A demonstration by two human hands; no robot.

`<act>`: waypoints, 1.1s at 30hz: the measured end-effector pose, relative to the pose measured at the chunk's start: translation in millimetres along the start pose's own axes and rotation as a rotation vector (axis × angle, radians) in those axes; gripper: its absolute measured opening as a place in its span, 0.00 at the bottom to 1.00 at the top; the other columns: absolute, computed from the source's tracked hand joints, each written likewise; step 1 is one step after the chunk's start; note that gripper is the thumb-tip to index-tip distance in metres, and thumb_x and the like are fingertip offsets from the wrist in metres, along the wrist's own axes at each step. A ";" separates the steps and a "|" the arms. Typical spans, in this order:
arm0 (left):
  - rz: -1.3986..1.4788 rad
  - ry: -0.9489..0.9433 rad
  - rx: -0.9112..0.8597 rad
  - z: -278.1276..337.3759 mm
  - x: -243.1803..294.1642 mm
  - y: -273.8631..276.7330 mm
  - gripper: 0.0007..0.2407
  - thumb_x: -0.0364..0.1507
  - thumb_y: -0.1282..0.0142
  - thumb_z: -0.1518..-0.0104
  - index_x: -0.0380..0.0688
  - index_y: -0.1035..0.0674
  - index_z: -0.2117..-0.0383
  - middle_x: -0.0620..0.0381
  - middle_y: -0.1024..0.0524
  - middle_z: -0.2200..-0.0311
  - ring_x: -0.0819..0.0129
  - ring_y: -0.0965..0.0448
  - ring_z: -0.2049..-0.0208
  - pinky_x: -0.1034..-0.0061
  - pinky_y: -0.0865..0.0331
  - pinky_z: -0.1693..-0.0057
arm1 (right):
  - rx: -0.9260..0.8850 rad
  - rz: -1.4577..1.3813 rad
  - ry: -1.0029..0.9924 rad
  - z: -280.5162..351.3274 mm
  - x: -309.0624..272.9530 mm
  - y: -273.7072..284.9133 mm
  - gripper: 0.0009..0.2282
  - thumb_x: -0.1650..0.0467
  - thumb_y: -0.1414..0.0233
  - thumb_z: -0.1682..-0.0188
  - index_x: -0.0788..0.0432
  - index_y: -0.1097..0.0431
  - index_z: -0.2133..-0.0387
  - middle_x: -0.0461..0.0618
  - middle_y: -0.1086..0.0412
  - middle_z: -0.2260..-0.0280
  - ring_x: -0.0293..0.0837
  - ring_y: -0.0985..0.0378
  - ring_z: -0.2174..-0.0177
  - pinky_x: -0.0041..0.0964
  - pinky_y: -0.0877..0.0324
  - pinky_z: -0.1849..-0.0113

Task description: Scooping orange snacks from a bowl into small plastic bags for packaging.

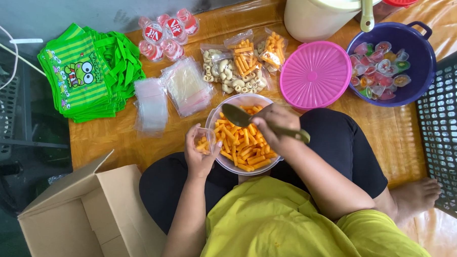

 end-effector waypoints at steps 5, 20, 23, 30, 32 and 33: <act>0.021 0.028 0.011 -3.8 -3.4 0.0 0.33 0.25 0.25 0.57 0.43 0.30 0.41 0.50 0.25 0.57 0.63 0.26 0.56 0.63 0.29 0.45 | -0.030 -0.044 -0.241 -2.9 7.7 2.0 0.08 0.68 0.43 0.46 0.59 0.22 0.74 0.53 0.27 0.76 0.56 0.22 0.74 0.47 0.28 0.68; -0.048 -0.016 0.072 -2.9 -3.3 18.8 0.35 0.25 0.24 0.59 0.43 0.31 0.40 0.50 0.26 0.56 0.64 0.28 0.55 0.66 0.31 0.43 | 0.075 -0.607 -0.774 34.0 85.6 -43.6 0.12 0.72 0.47 0.43 0.72 0.26 0.73 0.70 0.28 0.79 0.48 0.21 0.83 0.33 0.22 0.81; -0.068 -0.035 0.088 -6.2 -8.9 19.2 0.36 0.24 0.23 0.61 0.42 0.31 0.40 0.49 0.26 0.55 0.62 0.26 0.55 0.65 0.31 0.43 | 0.085 -0.622 -0.761 25.7 86.2 -40.5 0.13 0.72 0.48 0.42 0.72 0.26 0.72 0.69 0.28 0.80 0.48 0.21 0.83 0.33 0.21 0.81; -0.023 0.012 0.068 -0.1 -16.8 14.3 0.33 0.24 0.25 0.58 0.43 0.30 0.41 0.50 0.25 0.56 0.63 0.26 0.56 0.64 0.30 0.44 | 0.020 -0.571 -0.722 36.3 73.8 -60.4 0.13 0.70 0.48 0.43 0.70 0.26 0.73 0.66 0.29 0.83 0.46 0.23 0.86 0.32 0.24 0.82; 0.004 0.038 0.095 0.9 -20.1 20.3 0.32 0.23 0.27 0.56 0.44 0.30 0.41 0.50 0.25 0.56 0.63 0.26 0.56 0.64 0.30 0.44 | 0.008 -0.485 -0.689 32.0 60.7 -51.3 0.12 0.70 0.47 0.43 0.69 0.26 0.72 0.63 0.28 0.83 0.45 0.23 0.86 0.32 0.24 0.82; 0.033 0.056 0.126 -1.0 -22.3 24.1 0.31 0.22 0.28 0.55 0.45 0.29 0.41 0.50 0.25 0.56 0.63 0.26 0.56 0.64 0.30 0.45 | -0.002 -0.399 -0.646 26.1 52.8 -45.0 0.11 0.70 0.45 0.44 0.69 0.25 0.71 0.61 0.28 0.84 0.44 0.23 0.86 0.32 0.24 0.81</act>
Point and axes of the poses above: each hand's wrist, its own z-axis away from the middle knuckle, its own y-axis out of the back of the hand, x = y × z, the point moved 10 cm from there along -z, towards the middle knuckle
